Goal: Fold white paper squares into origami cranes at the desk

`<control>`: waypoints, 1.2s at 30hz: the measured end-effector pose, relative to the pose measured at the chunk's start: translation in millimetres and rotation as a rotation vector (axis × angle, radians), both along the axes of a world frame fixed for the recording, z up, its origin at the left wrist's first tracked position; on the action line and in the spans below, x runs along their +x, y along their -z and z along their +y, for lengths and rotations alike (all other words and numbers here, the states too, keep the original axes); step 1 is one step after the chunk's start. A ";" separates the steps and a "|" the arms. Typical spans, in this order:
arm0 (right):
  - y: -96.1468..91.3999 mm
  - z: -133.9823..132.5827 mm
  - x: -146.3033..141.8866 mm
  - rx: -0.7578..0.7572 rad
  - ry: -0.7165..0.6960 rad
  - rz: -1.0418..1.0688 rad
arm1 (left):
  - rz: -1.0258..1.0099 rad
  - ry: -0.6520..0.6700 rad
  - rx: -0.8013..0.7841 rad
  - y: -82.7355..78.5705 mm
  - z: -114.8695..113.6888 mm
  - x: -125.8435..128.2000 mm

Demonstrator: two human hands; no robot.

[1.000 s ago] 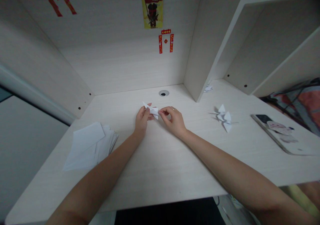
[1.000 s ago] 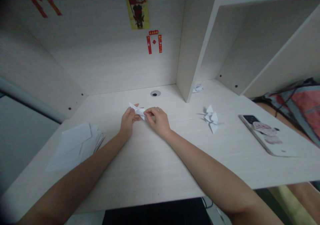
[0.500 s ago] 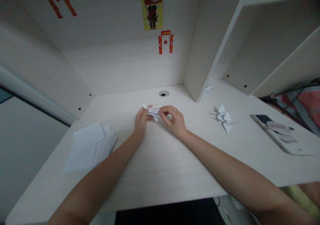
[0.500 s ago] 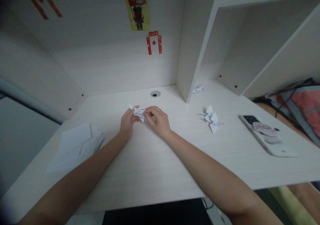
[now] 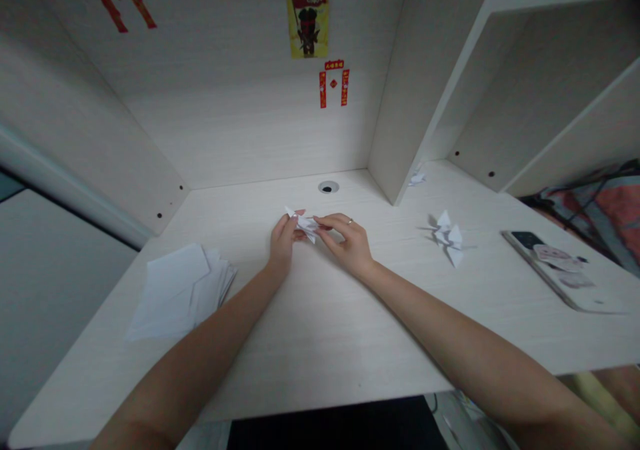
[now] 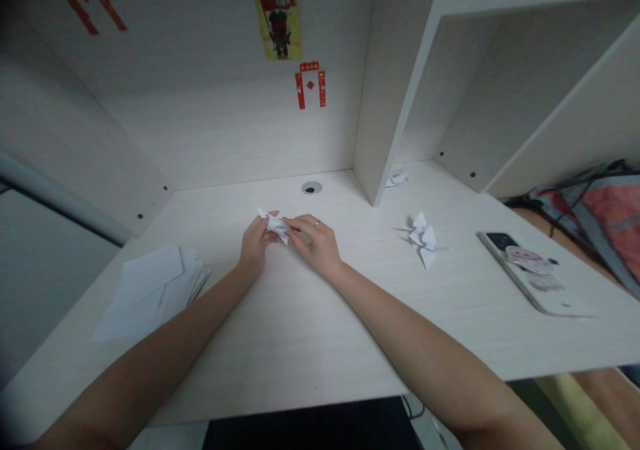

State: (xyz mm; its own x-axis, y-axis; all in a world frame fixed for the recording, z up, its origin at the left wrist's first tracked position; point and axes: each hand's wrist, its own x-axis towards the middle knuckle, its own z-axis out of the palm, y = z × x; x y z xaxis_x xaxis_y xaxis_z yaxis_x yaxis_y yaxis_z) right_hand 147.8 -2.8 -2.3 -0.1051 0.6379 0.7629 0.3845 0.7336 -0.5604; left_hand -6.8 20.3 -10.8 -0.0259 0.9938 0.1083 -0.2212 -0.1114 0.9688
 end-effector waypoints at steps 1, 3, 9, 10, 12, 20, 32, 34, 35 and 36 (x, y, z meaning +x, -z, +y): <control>-0.4 0.2 0.2 -0.002 0.004 -0.008 | 0.013 0.005 0.003 0.5 0.0 -0.1; -1.2 0.2 0.6 -0.011 0.023 -0.028 | 0.046 0.019 0.013 0.4 -0.9 -0.1; -0.8 1.1 2.2 0.015 0.137 -0.107 | 0.128 0.061 0.070 -4.8 -6.4 1.5; 0.3 1.8 2.6 0.027 0.148 -0.118 | 0.132 0.066 0.073 -5.1 -6.6 1.5; 2.8 3.4 3.4 0.050 0.160 -0.148 | 0.135 0.069 0.075 -4.9 -6.4 1.4; 4.6 4.3 5.4 0.030 0.175 -0.156 | 0.130 0.034 0.074 -2.2 -3.6 1.1; 7.6 4.6 4.4 0.019 0.079 -0.161 | 0.074 -0.035 0.022 -3.1 -2.1 0.6; 8.5 5.1 4.5 0.009 0.084 -0.180 | 0.070 -0.037 0.022 -3.0 -1.7 0.2; 9.0 5.4 4.6 0.004 0.090 -0.184 | 0.066 -0.037 0.023 -2.7 -1.4 0.0; 9.4 5.7 4.8 0.002 0.100 -0.185 | 0.061 -0.038 0.022 -2.3 -1.1 -0.2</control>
State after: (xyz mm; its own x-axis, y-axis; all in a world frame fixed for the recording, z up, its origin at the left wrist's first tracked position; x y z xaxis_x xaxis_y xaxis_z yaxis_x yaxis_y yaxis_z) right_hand 152.6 2.9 -11.7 -0.1800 0.6506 0.7377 0.5515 0.6878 -0.4720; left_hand -7.0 19.2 -8.6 -0.0562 0.9896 0.1328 -0.1575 -0.1401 0.9775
